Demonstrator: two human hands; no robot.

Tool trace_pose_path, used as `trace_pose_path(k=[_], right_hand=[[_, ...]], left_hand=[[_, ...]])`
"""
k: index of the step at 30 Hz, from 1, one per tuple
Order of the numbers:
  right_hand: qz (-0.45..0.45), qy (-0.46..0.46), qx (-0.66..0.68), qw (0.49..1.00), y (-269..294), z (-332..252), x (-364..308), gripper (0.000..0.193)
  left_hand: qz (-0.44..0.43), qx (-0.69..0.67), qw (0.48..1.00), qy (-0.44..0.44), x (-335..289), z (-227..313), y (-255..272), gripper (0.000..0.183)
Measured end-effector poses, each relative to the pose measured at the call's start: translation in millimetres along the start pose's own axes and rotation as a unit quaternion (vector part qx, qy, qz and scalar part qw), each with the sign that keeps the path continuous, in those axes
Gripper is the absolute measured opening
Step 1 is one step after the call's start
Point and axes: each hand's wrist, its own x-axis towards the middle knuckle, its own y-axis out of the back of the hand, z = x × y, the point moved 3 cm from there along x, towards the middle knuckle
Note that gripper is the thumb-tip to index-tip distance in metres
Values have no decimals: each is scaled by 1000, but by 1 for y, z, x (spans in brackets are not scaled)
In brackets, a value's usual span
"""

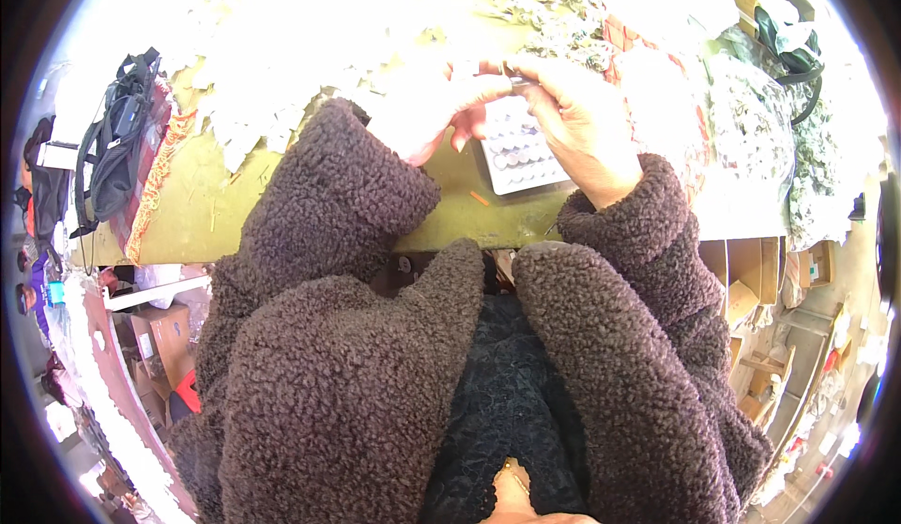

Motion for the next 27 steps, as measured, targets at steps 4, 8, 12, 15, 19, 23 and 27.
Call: trace_pose_path(k=[4,8,12,15,19,23,27], right_hand=[[6,117,-46,992,3,-2,1,32],[-10,129,-132,983,1,-3,0,31],[-37,111,-143,983,1,-4,-1,26],[-3,109,-192,975,2,-6,1,19],[4,93,-237,967,1,-4,2,11],[3,92,-203,975,2,-2,-1,13],[-75,31,-251,965,7,3,-6,21]], left_hand=[[-44,-15,999,-17,1,5,2,25],[-47,18,999,-18,0,6,-3,27],[-49,42,998,-18,-2,8,-7,28],[-55,80,995,-8,-3,8,-8,26],[-60,134,989,-5,-5,8,-12,25],[-71,126,989,29,-6,6,-12,21],[-50,96,994,0,-1,4,-8,15]])
